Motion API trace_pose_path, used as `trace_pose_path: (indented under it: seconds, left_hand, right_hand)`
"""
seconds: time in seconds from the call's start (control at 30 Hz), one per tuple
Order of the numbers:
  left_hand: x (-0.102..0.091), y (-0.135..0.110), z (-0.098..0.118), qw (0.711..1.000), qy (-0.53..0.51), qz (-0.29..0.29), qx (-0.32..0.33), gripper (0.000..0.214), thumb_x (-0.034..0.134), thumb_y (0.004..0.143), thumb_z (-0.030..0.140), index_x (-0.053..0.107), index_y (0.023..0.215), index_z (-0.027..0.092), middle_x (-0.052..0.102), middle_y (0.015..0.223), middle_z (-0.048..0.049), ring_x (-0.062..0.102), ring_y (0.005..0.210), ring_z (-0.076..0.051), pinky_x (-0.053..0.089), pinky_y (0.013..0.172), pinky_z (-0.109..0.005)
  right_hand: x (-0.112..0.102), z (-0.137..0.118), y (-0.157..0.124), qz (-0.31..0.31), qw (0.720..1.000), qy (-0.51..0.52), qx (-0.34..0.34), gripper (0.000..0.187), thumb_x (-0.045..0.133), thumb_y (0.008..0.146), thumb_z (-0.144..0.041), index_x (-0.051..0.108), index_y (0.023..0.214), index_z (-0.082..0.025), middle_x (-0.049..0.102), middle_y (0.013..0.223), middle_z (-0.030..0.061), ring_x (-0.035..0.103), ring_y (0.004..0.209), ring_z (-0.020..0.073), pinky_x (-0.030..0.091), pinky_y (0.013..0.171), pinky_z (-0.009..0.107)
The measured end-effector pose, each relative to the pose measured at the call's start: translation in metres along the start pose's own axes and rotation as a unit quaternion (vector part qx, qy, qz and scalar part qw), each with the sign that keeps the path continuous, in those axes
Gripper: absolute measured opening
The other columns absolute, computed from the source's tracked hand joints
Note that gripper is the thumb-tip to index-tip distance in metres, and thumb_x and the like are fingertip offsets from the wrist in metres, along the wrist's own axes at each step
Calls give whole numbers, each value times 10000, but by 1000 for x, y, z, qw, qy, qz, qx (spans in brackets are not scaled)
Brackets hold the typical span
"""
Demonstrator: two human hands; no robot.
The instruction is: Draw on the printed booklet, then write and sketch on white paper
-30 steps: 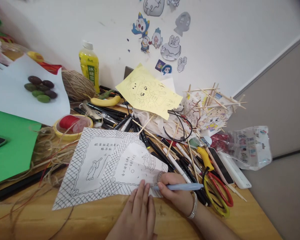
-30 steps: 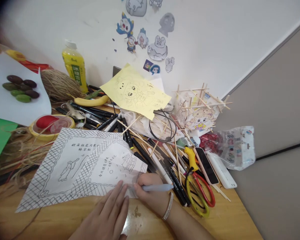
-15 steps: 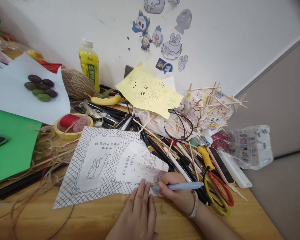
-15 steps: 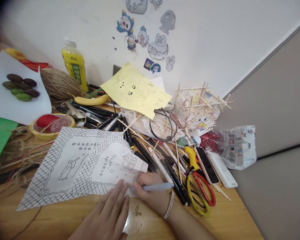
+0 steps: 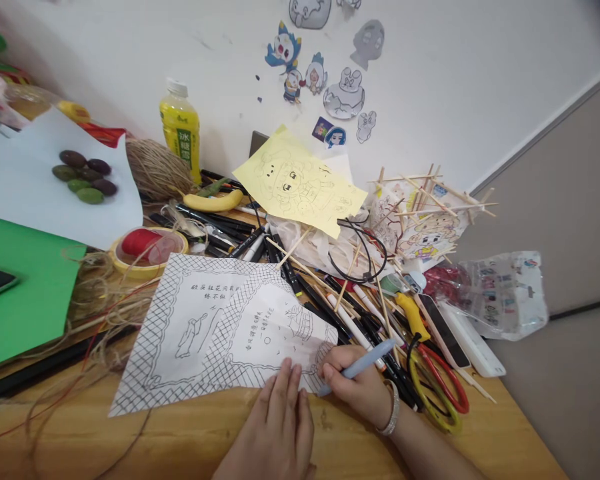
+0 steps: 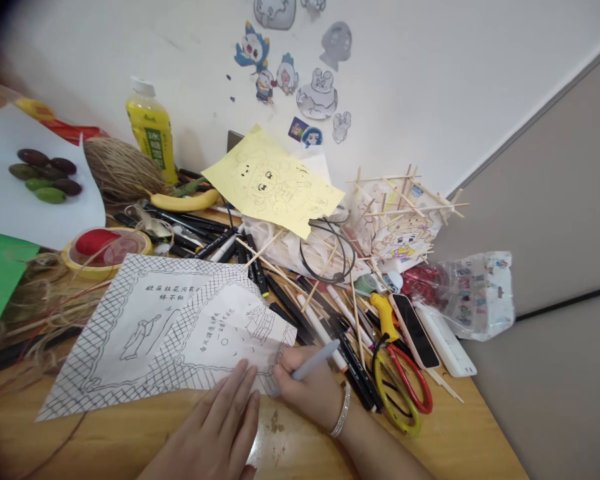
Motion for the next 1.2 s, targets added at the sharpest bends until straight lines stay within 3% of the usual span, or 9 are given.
trace_pose_path:
  seconds: [0.1,0.3,0.5,0.63,0.9,1.2]
  left_hand:
    - [0,0,0,1000,6,-3,0,534,466,900,547,694,1050,88,649,1176,-211,573,1141,-362,273,997,-471]
    - [-1,1,2,1000,5,14,10,479,440,928,491,708,1066,119,671,1163,-159,585,1131,-318,282,993,-423]
    - [-1,-1,5,1000,4,12,26,478,449,932,463,707,1063,83,674,1149,-175,575,1133,-323,283,997,-438]
    - [1,-2,4,1000,2,7,17,485,474,915,475,699,1080,78,671,1150,-185,573,1131,-338,281,998,-450]
    - [2,-1,4,1000,1,2,17,497,480,907,498,712,1064,88,682,1133,-176,573,1130,-338,276,1000,-445]
    - [1,-2,4,1000,3,3,14,478,494,905,478,709,1076,87,679,1136,-184,570,1133,-339,281,1000,-449]
  right_hand:
    - [-3,8,-3,25,998,44,25,396,495,887,-407,471,550,-201,475,487,-20,471,460,130,385,453,243]
    - [-13,0,-4,83,995,55,-9,250,598,854,-405,587,723,-192,603,627,16,545,559,143,454,519,256]
    - [-6,-6,-1,38,997,-48,-37,427,476,908,-329,421,505,-201,486,470,-20,465,458,114,372,462,239]
    - [-3,-9,1,28,992,-109,-62,430,450,911,-340,384,508,-206,462,467,-24,430,467,111,341,460,241]
    - [-4,-13,2,25,990,-115,-73,388,456,904,-311,391,534,-213,480,490,-21,447,477,118,345,472,239]
    - [-3,-6,2,16,995,-92,-30,383,461,854,-265,283,518,-219,380,478,-46,384,466,105,304,457,236]
Point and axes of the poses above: each hand's wrist, its own y-axis towards the middle knuckle, its own x-axis out of the palm, z = x × y, the point moved 7 cm from there along y, towards the middle knuckle
